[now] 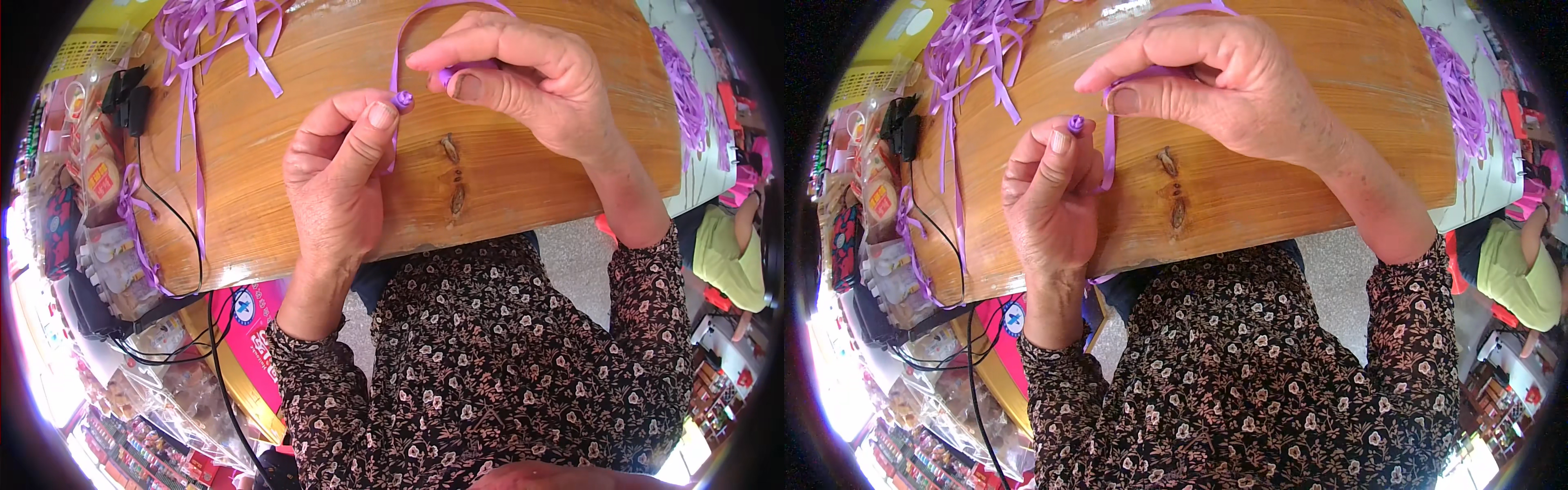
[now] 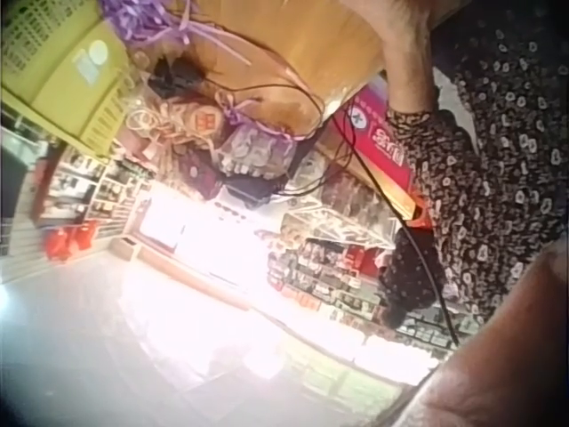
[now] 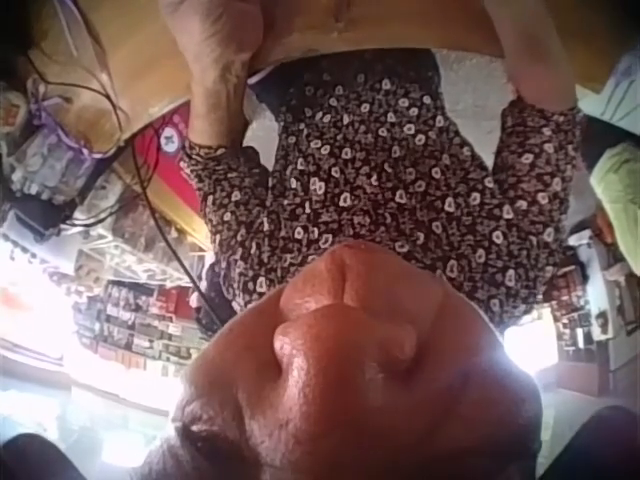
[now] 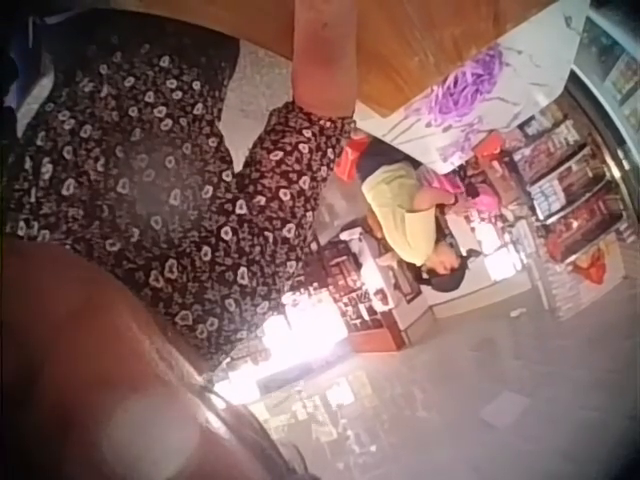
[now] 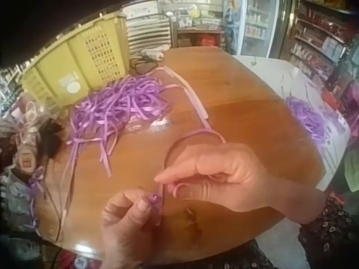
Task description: Tying small purple ribbons into knots or bows on a wooden table.
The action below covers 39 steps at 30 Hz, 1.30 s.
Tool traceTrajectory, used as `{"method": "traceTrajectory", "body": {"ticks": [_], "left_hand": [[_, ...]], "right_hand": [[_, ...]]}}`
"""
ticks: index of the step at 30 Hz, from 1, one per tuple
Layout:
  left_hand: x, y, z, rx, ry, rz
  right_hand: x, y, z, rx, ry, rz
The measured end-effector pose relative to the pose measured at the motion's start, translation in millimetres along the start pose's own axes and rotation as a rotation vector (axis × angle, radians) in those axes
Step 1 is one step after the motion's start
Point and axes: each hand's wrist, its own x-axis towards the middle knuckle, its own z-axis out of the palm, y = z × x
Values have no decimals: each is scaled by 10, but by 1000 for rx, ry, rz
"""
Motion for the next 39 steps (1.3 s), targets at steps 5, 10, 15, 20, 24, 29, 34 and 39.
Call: {"method": "traceTrajectory", "body": {"ticks": [5,10,15,20,24,29,34,39], "left_hand": [[19,-14,-6,5,-22,-13],[4,-23,-2,18,-52,29],[10,-31,-16,6,-35,18],[8,-23,-15,22,-31,-1],[14,-32,-24,55,-43,26],[2,-12,6,-14,-58,-1],[-13,-14,84,108,-11,78],[-35,20,122,185,66,182]], "right_hand": [[-56,91,73,-54,49,149],[-115,98,98,292,150,412],[-113,172,88,641,127,441],[-119,172,105,597,114,442],[-103,134,148,375,139,384],[-103,154,129,282,112,309],[-100,126,117,189,65,280],[-135,74,205,49,53,203]]}}
